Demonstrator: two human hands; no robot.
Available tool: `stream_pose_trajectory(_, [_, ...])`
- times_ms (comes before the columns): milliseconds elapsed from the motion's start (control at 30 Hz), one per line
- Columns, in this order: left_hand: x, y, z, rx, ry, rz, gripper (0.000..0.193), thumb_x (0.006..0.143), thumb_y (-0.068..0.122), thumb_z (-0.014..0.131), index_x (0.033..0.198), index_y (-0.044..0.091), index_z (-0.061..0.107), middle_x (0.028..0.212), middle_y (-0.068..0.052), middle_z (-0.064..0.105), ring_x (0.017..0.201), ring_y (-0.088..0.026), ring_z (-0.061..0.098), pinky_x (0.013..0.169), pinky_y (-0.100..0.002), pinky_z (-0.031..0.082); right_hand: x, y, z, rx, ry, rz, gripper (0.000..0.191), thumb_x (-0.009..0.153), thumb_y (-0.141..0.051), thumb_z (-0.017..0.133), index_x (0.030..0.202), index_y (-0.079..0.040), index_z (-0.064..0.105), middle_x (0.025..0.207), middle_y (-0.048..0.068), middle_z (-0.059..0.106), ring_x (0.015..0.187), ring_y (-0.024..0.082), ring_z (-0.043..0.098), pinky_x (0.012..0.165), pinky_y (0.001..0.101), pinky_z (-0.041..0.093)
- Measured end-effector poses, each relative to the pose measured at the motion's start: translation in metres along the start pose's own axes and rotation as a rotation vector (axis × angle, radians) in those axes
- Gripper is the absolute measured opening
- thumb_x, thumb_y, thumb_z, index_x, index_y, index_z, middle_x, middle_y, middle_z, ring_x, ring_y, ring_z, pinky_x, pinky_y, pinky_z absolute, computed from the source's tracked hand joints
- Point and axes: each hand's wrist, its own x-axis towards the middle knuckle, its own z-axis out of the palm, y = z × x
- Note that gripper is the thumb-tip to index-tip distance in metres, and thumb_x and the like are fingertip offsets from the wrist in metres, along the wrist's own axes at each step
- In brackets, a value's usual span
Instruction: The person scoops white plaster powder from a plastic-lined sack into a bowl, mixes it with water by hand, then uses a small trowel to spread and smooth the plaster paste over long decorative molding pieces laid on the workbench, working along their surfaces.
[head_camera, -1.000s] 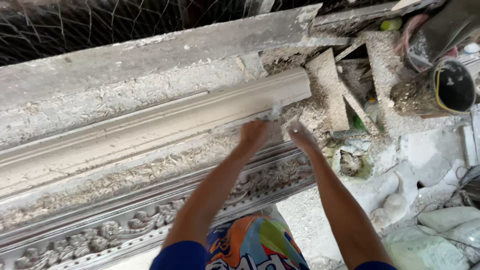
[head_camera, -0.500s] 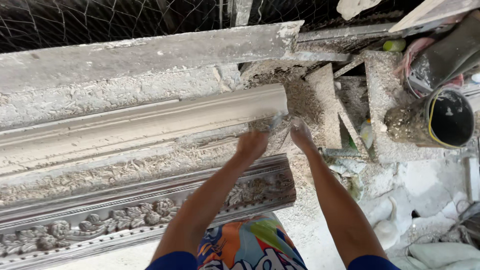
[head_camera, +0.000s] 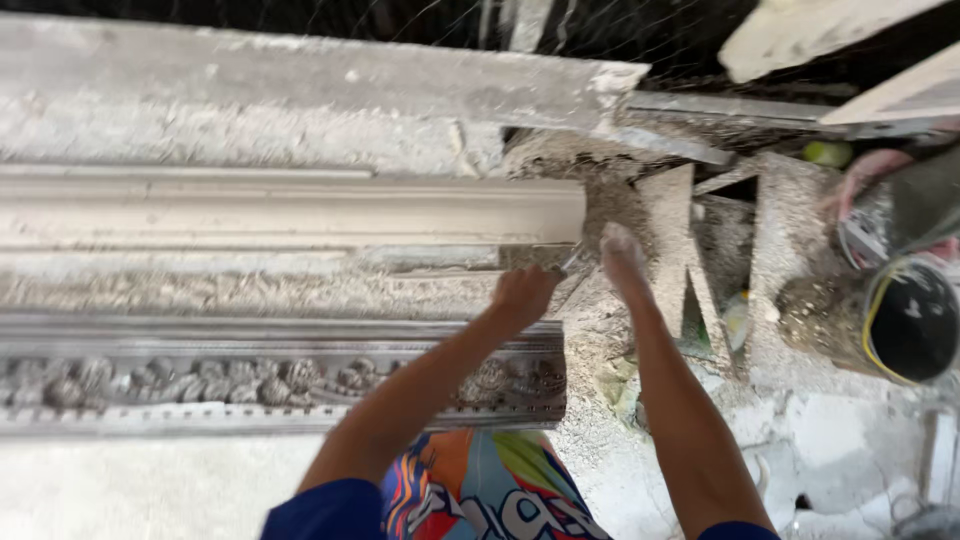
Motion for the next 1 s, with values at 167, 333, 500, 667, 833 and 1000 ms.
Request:
stream_pose_trajectory(167, [-0.117,-0.110,-0.014,-0.215,0.213,-0.151,0.048,0.105,0.018,0.043,0.151,0.007,0.039,0.121,-0.024,0.066,0.049,-0.019,0.062,0.034,-0.031,0.052,-0.018,-0.032,0.031,-0.327,0.371,-0.440,0.040,0.103,-0.030,0.059,0.130,0.000,0.056,0.110,0.019,0.058,0.095,0.026,0.057,0.079,0.0461,0.053])
stream_pose_trajectory(333, [-0.216,-0.157,-0.053,-0.341,0.651,-0.362,0.041,0.101,0.014,0.055,0.142,0.006,0.052,0.114,-0.021,0.071,0.074,-0.029,0.071,0.060,-0.040,0.060,-0.079,-0.101,0.124,-0.379,-0.074,-0.892,0.048,0.096,-0.026,0.062,0.139,-0.006,0.055,0.112,0.016,0.061,0.109,0.033,0.056,0.104,0.0537,0.043])
stream_pose_trajectory(500, [-0.253,-0.166,-0.048,-0.451,0.828,-0.524,0.054,0.093,0.012,0.062,0.144,0.000,0.050,0.119,-0.028,0.066,0.102,-0.047,0.068,0.086,-0.053,0.056,-0.078,-0.102,0.144,-0.618,0.237,-1.019,0.039,0.083,-0.028,0.064,0.121,-0.018,0.065,0.127,0.012,0.065,0.118,0.028,0.058,0.103,0.0576,0.042])
stream_pose_trajectory(667, [-0.267,-0.180,-0.008,-0.477,1.007,-0.539,0.066,0.090,0.009,0.064,0.149,-0.010,0.041,0.133,-0.037,0.056,0.123,-0.052,0.057,0.103,-0.055,0.048,-0.058,-0.012,0.029,-0.507,-0.153,-0.292,0.039,0.110,-0.025,0.050,0.084,-0.008,0.074,0.072,0.010,0.061,0.055,0.021,0.052,0.051,0.0395,0.046])
stream_pose_trajectory(833, [-0.260,-0.187,0.017,-0.562,1.057,-0.631,0.069,0.090,0.007,0.063,0.150,-0.012,0.036,0.121,-0.033,0.058,0.110,-0.048,0.061,0.097,-0.056,0.052,-0.037,0.019,0.003,-0.678,-0.018,-0.258,0.039,0.103,-0.035,0.050,0.094,-0.007,0.076,0.084,0.011,0.071,0.068,0.019,0.061,0.067,0.0382,0.055])
stream_pose_trajectory(1000, [-0.251,-0.193,0.027,-0.647,1.062,-0.639,0.067,0.094,0.011,0.061,0.148,-0.013,0.030,0.122,-0.034,0.053,0.102,-0.046,0.061,0.086,-0.053,0.054,-0.027,-0.042,0.064,-0.453,0.234,-0.586,0.036,0.109,-0.032,0.056,0.102,-0.001,0.074,0.090,0.014,0.071,0.083,0.024,0.067,0.088,0.0400,0.056])
